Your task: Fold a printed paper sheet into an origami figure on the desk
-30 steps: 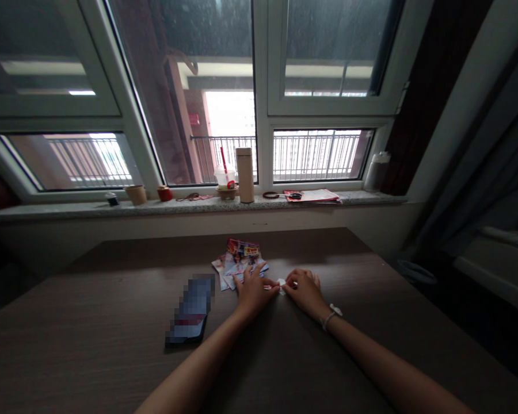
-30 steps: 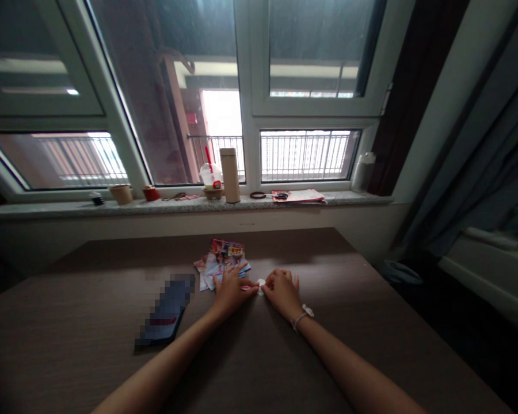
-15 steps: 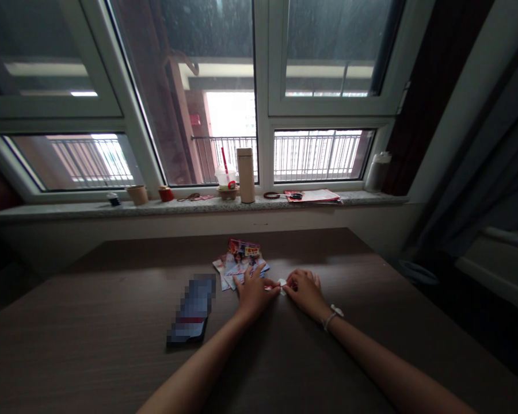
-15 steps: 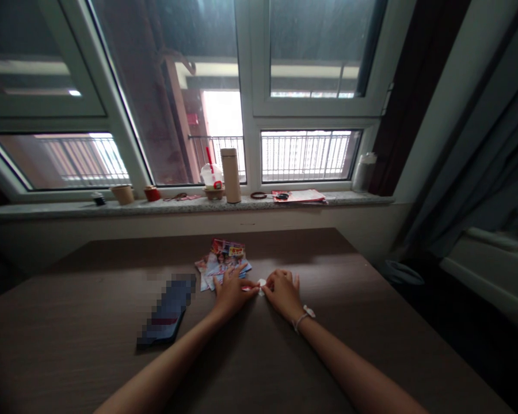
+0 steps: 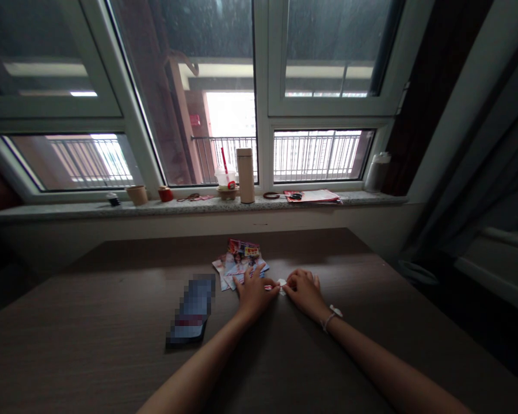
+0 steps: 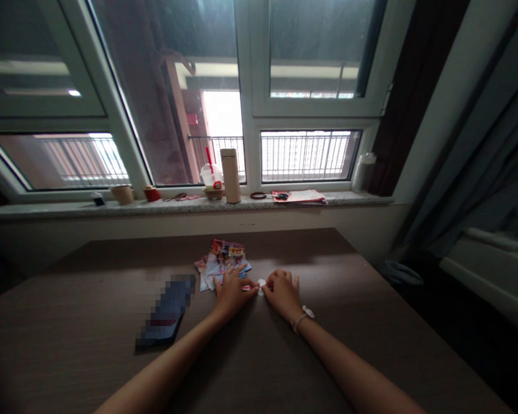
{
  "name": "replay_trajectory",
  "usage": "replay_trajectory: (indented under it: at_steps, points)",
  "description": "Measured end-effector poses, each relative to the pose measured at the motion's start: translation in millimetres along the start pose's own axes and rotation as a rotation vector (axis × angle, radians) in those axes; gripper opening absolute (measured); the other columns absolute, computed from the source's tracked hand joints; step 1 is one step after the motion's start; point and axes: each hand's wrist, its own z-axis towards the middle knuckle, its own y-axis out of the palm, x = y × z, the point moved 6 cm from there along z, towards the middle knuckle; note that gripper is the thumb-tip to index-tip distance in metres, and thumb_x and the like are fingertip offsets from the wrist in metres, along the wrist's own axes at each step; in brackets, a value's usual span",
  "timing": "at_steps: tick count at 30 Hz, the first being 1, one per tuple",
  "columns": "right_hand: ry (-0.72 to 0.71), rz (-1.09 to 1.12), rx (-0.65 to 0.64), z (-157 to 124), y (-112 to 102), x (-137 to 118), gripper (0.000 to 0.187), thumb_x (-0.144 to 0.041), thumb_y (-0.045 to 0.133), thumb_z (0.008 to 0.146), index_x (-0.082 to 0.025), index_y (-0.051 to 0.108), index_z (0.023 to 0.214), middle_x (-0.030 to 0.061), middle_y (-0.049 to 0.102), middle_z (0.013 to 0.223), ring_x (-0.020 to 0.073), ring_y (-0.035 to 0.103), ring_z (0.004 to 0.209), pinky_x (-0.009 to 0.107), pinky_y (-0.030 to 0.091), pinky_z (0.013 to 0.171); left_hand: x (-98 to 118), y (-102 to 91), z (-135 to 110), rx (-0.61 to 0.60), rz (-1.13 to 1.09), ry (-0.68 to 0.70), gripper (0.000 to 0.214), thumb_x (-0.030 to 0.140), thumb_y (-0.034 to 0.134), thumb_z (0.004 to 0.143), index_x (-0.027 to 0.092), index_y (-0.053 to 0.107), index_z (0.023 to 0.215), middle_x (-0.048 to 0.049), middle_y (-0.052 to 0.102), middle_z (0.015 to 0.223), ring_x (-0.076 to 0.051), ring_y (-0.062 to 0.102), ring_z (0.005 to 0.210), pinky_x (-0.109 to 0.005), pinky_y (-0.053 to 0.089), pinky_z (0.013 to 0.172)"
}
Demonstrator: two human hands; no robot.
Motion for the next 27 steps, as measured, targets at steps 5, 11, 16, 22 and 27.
replay_trajectory:
  at_steps: [5, 11, 16, 22, 27]
  points:
    - [0.005, -0.015, -0.002, 0.5, 0.6, 0.3, 0.016, -0.034, 0.061, 0.087, -0.023, 0.066, 0.076, 0.0042, 0.066, 0.104, 0.0272, 0.051, 0.113, 0.060, 0.012, 0.114, -0.6, 2.0, 1.1, -0.024, -0.006, -0.005, 0.015, 0.045, 0.069, 0.083, 0.036, 0.079, 0.088, 0.0015, 0.044, 0.155, -0.038, 0.027, 0.146, -0.076, 0.003, 0.112]
    - [-0.003, -0.021, 0.002, -0.1, 2.4, 3.8, 0.015, -0.035, 0.060, 0.088, -0.024, 0.067, 0.080, 0.0047, 0.065, 0.105, 0.0280, 0.051, 0.115, 0.060, 0.011, 0.115, -1.3, 3.5, 1.6, -0.027, -0.012, -0.001, 0.014, 0.044, 0.068, 0.084, 0.036, 0.078, 0.090, 0.0027, 0.047, 0.152, -0.040, 0.028, 0.145, -0.080, 0.006, 0.109]
    - [-0.008, 0.007, 0.001, -0.8, 1.4, 5.9, 0.015, -0.034, 0.059, 0.088, -0.024, 0.066, 0.079, 0.0046, 0.065, 0.106, 0.0270, 0.051, 0.115, 0.058, 0.011, 0.116, -1.1, 3.5, 1.0, -0.029, -0.011, 0.000, 0.013, 0.043, 0.070, 0.083, 0.036, 0.077, 0.091, 0.0015, 0.048, 0.151, -0.039, 0.028, 0.145, -0.079, 0.004, 0.109]
    - [0.001, 0.032, -0.005, -1.2, -2.5, 4.4, 0.018, -0.037, 0.063, 0.087, -0.024, 0.068, 0.077, 0.0047, 0.066, 0.106, 0.0272, 0.052, 0.114, 0.055, 0.012, 0.116, -0.3, 3.7, 1.0, -0.038, -0.016, 0.007, 0.014, 0.044, 0.070, 0.084, 0.036, 0.076, 0.094, 0.0017, 0.047, 0.153, -0.039, 0.028, 0.146, -0.081, 0.006, 0.108]
    - [0.038, 0.014, -0.028, 2.1, -0.6, 7.3, 0.012, -0.036, 0.068, 0.083, -0.024, 0.069, 0.083, 0.0046, 0.064, 0.109, 0.0265, 0.051, 0.117, 0.052, 0.012, 0.116, -1.5, 6.1, 3.7, -0.064, 0.002, 0.000, 0.016, 0.046, 0.068, 0.084, 0.037, 0.074, 0.097, 0.0007, 0.045, 0.154, -0.038, 0.027, 0.146, -0.080, 0.006, 0.108]
